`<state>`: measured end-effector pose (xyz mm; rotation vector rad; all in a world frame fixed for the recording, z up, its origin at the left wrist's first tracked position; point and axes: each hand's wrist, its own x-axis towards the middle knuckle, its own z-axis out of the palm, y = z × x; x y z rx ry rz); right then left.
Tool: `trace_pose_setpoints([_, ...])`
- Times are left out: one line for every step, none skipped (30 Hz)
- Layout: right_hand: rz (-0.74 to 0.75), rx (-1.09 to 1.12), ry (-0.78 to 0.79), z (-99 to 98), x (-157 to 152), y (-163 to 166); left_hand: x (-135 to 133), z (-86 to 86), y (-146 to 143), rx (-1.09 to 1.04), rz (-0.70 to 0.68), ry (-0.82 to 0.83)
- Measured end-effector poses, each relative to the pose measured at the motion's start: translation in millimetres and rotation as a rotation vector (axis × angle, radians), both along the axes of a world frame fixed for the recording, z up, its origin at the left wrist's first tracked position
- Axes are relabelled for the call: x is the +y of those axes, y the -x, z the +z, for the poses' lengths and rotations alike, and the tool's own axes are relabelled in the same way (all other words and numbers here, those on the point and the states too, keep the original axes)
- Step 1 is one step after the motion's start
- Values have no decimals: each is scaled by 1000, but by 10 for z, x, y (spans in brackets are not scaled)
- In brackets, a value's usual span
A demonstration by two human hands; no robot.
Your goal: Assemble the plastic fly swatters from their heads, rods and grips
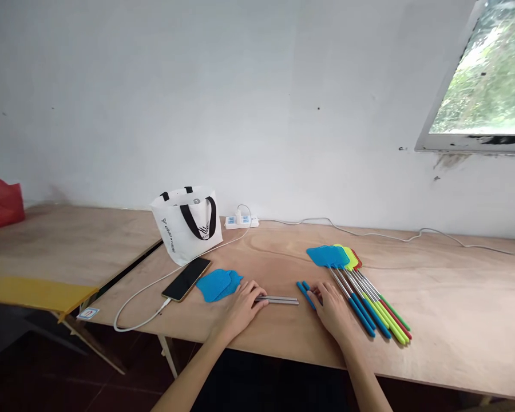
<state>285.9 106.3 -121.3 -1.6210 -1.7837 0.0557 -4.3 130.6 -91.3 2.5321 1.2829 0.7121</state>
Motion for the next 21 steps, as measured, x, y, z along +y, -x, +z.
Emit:
trace_pose_setpoints([10, -35, -6, 13, -15, 29, -12, 11, -8, 9, 3, -4])
trace_pose_setpoints([19, -73, -16, 23, -30, 64, -26, 22, -16, 22, 11, -15])
trace_pose_setpoints([26, -107, -31, 28, -43, 101, -41, 30, -21, 38, 24, -33])
trace_pose_setpoints([31, -130, -46, 29, -53, 135, -54, 35, -25, 54, 40, -53])
trace_pose_setpoints([36, -141, -57, 25, -59, 162, -65, 36, -27, 68, 52, -72])
trace_pose_setpoints([38, -139, -65, 20, -63, 182, -71, 32, -27, 79, 57, -85])
trace_pose_setpoints([40, -131, -69, 14, -64, 192, -71, 23, -26, 86, 57, -90])
trace_pose_setpoints([44, -120, -71, 9, -63, 196, -66, 11, -24, 88, 54, -88])
trace_pose_setpoints([49, -108, -72, 8, -61, 193, -56, -5, -22, 85, 53, -81])
trace_pose_setpoints([54, -98, -74, 9, -60, 187, -43, -21, -21, 78, 55, -73])
trace_pose_setpoints([59, -89, -76, 15, -60, 180, -28, -36, -20, 70, 60, -64])
trace_pose_setpoints([63, -79, -79, 23, -60, 173, -13, -48, -19, 64, 68, -57])
trace_pose_setpoints([66, -67, -82, 32, -62, 168, 2, -56, -18, 59, 76, -51])
trace_pose_setpoints([67, -56, -83, 42, -63, 165, 14, -60, -18, 55, 83, -46])
trace_pose_setpoints([67, -44, -84, 49, -64, 163, 24, -58, -18, 49, 88, -43])
trace_pose_setpoints([64, -30, -88, 54, -65, 161, 31, -52, -17, 41, 89, -39])
trace_pose_setpoints([64, -19, -92, 57, -66, 160, 36, -43, -15, 31, 86, -36])
trace_pose_setpoints([69, -10, -96, 56, -66, 158, 39, -33, -13, 21, 79, -33])
trace_pose_setpoints([78, -6, -99, 53, -66, 155, 40, -22, -12, 11, 71, -32])
trace_pose_setpoints([89, -7, -101, 49, -67, 153, 40, -12, -10, 6, 65, -33])
trace_pose_setpoints([100, -13, -104, 45, -67, 150, 38, -4, -9, 4, 62, -35])
